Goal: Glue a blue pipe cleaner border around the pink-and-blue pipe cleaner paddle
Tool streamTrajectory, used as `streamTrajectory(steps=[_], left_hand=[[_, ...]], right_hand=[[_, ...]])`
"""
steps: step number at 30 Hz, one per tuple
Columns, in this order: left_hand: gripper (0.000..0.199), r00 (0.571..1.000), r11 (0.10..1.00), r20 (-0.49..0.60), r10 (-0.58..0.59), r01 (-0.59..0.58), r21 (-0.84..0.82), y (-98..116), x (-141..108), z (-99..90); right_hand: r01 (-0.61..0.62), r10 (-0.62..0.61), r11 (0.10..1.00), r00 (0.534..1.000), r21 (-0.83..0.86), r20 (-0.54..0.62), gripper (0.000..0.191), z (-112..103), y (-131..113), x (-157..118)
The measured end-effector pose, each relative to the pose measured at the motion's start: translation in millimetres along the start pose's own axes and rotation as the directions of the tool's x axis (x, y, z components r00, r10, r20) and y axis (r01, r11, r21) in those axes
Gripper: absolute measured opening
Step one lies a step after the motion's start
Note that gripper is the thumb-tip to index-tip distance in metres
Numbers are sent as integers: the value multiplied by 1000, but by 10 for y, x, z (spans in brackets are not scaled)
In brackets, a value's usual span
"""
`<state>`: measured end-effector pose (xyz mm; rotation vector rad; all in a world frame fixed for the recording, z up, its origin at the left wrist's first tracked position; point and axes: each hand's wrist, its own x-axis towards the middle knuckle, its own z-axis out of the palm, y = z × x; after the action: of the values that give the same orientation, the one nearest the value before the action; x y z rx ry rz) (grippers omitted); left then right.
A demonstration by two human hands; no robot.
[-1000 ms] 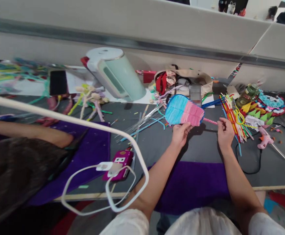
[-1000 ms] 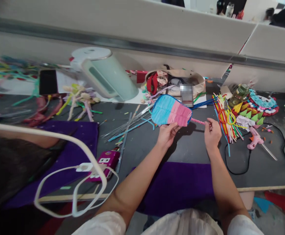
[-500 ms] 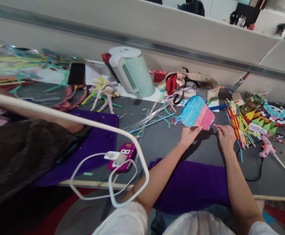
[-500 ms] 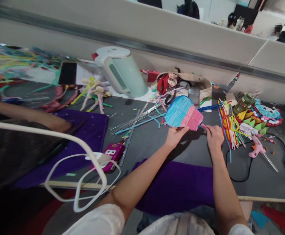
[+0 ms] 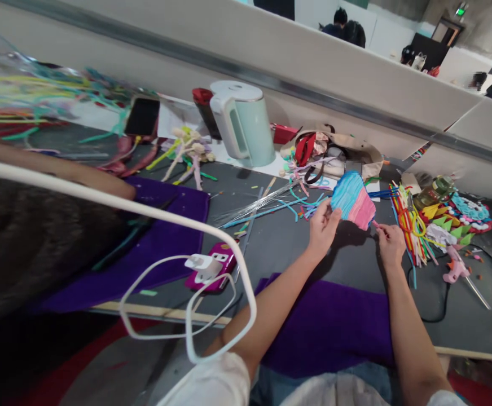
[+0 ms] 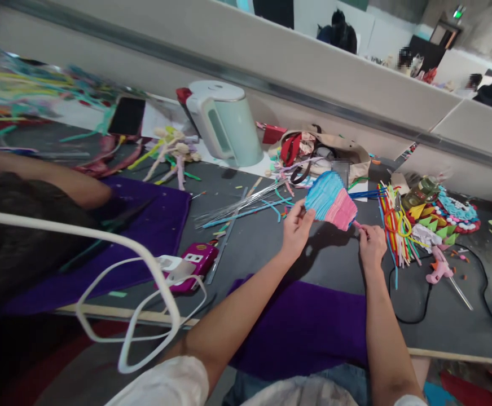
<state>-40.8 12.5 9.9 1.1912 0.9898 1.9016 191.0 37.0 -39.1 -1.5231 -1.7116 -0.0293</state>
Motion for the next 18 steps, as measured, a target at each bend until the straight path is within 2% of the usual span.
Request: streamTrajectory(steps=[5,11,14,18], left_hand=[[39,993,992,15,114,-114,51,94,-9,7],[33,966,960,23,256,-257,114,121,24,-19],[30,966,961,25,257,-258,98,121,21,-20],[31,984,982,-7,179,-178,68,112,27,-24]], right_hand=[[3,-2,1000,1000,22,-16,28,-14,-4,5],[-8,9,999,999,31,-42,27,-41,-28,14],[-9,11,999,999,35,-51,27,-52,-39,22],[-27,31,998,996,49,-79,30,-81,-42,35]])
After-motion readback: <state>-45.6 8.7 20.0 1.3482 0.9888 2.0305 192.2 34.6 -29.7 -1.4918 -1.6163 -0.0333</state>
